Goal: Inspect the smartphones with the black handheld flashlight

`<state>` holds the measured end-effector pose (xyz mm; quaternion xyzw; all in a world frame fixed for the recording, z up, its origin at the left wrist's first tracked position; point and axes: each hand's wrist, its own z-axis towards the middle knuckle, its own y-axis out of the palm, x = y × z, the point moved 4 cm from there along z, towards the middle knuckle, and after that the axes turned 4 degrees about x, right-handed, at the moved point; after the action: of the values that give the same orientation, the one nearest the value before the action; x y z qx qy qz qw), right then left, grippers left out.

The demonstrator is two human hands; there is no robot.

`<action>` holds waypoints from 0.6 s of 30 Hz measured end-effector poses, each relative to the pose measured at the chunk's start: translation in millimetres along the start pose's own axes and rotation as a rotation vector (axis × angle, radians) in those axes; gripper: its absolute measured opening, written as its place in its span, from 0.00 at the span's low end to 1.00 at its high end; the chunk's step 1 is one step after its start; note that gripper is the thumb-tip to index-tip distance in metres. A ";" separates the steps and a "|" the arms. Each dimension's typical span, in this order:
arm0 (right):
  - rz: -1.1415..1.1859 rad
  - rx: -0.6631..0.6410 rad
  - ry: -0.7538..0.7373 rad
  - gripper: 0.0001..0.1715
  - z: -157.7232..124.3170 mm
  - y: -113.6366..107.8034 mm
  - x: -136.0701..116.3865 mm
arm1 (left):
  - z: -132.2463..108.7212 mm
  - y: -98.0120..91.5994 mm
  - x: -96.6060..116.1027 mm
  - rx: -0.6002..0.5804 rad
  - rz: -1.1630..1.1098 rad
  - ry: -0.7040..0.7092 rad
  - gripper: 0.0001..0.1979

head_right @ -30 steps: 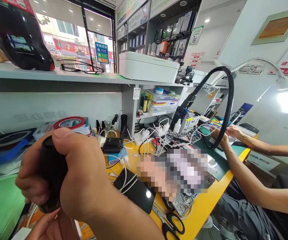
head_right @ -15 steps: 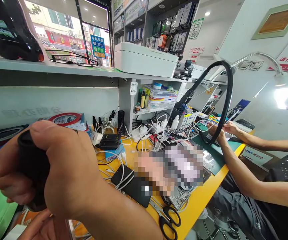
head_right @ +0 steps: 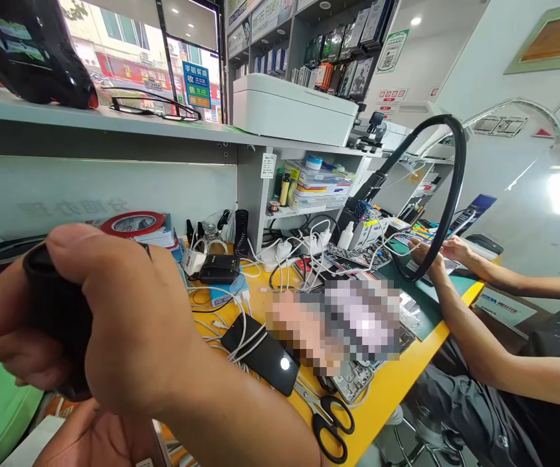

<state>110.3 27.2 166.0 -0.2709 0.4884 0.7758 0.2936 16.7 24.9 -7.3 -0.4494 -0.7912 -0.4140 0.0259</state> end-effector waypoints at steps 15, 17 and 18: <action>-0.002 -0.026 -0.037 0.26 -2.5 3.2 -3.5 | -1.4 -1.3 -0.9 0.137 0.050 -0.033 0.13; -0.035 0.022 -0.033 0.28 -1.6 2.5 -4.1 | -3.6 -0.4 1.3 0.164 0.037 -0.001 0.13; -0.067 0.073 -0.033 0.29 -0.5 1.2 -5.0 | -4.2 -0.6 1.9 0.173 0.029 -0.001 0.13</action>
<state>112.8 25.3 170.0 -0.2636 0.5022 0.7514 0.3372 13.7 23.2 -4.2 -0.4573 -0.8173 -0.3436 0.0702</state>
